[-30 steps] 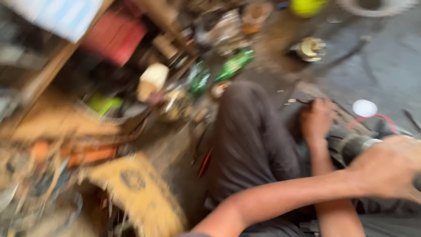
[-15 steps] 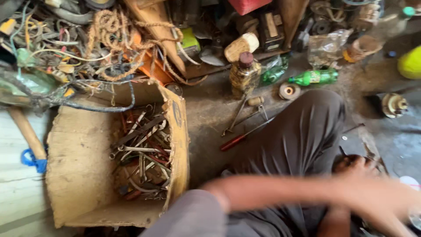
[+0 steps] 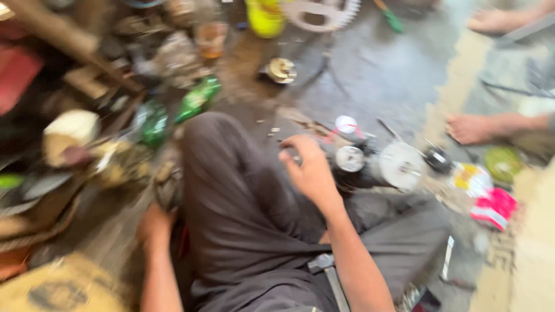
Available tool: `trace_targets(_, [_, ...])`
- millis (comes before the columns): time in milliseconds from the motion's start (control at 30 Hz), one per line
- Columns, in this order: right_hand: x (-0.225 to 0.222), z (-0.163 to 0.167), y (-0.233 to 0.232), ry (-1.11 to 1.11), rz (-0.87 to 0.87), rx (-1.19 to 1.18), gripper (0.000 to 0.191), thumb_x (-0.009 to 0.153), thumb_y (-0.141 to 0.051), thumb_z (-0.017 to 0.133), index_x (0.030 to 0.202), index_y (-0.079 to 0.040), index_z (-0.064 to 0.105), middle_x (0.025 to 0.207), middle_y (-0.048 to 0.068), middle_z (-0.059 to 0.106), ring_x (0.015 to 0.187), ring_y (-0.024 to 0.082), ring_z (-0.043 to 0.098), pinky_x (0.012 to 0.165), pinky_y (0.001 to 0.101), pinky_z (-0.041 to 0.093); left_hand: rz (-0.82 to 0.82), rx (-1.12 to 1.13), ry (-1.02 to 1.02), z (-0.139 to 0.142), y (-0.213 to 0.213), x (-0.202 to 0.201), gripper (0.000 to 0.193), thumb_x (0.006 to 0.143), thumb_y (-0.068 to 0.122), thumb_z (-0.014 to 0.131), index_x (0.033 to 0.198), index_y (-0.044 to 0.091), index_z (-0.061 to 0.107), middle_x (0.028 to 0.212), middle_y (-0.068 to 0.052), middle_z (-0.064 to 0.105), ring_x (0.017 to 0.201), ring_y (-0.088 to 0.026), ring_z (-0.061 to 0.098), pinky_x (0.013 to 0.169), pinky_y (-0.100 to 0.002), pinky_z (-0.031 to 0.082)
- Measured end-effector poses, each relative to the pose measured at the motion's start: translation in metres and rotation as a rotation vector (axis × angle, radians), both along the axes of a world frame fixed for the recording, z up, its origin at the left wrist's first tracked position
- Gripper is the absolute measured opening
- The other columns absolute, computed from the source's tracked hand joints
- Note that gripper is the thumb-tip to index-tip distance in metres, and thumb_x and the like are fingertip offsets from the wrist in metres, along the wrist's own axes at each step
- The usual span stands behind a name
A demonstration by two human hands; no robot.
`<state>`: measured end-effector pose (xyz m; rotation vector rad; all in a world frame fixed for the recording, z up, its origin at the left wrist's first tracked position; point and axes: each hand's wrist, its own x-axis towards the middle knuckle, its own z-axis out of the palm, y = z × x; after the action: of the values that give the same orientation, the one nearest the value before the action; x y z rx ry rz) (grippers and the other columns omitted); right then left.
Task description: The person sits cross-legged on the workshop floor repairing a small starter motor. They hold the motor housing, use a T-handle wrench on its fasteners, tap and drive components with a hammer, handle small bolts and a metal plate, and reposition the motor repeatedly while working on it by hand.
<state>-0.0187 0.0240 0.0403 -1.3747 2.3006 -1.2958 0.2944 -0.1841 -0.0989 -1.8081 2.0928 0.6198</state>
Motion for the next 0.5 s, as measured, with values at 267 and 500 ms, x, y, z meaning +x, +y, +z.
trace_targets(267, [0.013, 0.123, 0.074, -0.075, 0.318, 0.007, 0.019, 0.094, -0.013, 0.071, 0.11, -0.006, 0.066, 0.115, 0.01, 0.069, 0.115, 0.031, 0.066, 0.102, 0.0413, 0.051, -0.088, -0.143, -0.276, 0.096, -0.025, 0.001, 0.048, 0.082, 0.039, 0.077, 0.128, 0.024, 0.075, 0.113, -0.019, 0.075, 0.105, -0.043, 0.071, 0.087, -0.06, 0.055])
trace_targets(500, [0.051, 0.149, 0.098, 0.372, 0.264, -0.082, 0.037, 0.089, -0.01, 0.073, 0.124, -0.006, 0.061, 0.13, 0.016, 0.062, 0.121, 0.037, 0.063, 0.105, 0.0504, 0.05, -0.924, -0.399, 0.34, 0.298, 0.079, -0.101, 0.03, 0.089, 0.034, 0.069, 0.118, 0.026, 0.075, 0.079, -0.007, 0.073, 0.067, -0.03, 0.071, 0.066, -0.046, 0.056])
